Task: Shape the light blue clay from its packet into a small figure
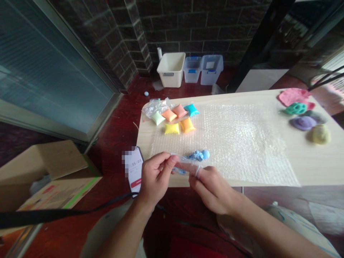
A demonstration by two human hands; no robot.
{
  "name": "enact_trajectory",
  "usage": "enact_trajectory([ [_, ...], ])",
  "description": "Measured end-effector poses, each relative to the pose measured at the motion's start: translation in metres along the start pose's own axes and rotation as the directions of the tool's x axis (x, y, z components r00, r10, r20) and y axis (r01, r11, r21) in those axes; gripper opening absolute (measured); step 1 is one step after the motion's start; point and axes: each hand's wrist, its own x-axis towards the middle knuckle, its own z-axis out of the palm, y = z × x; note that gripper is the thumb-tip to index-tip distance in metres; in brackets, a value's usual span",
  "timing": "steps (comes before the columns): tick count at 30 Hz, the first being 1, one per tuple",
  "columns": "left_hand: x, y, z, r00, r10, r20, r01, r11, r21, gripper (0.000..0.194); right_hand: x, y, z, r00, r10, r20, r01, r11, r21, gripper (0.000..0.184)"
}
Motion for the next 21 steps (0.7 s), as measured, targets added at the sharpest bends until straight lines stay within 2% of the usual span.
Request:
enact_trajectory([
  [5,-0.0029,-0.0021,-0.0002,0.998,0.059,-0.005,-0.059,0.992,0.112,0.035,0.0034,-0.0067,-0.003,0.999,0.034,0.038,-0.032,0.999,-0.041,0.034],
  [10,-0.0031,-0.002,0.0002,0.994,0.113,0.005,-0.113,0.984,0.135,0.034,0.0055,-0.0104,-0.0031,0.992,0.081,0.097,-0.081,0.997,-0.005,0.021],
  [14,0.0005,-0.0025,0.0019,0.991,0.132,-0.029,-0.128,0.986,0.11,0.035,0.0028,-0.008,-0.0019,0.997,0.053,0.064,-0.056,0.998,0.037,0.033],
  [17,0.0031,-0.0037,0.0036,0.997,0.071,-0.027,-0.071,0.997,0.005,0.035,0.0008,-0.0057,-0.0011,0.998,0.042,0.041,-0.043,0.999,0.029,0.048],
  [21,0.0049,-0.0043,0.004,1.0,0.013,0.002,-0.013,0.996,-0.085,0.033,-0.0005,-0.0009,0.0009,0.996,0.079,0.047,-0.083,0.994,0.074,0.055],
])
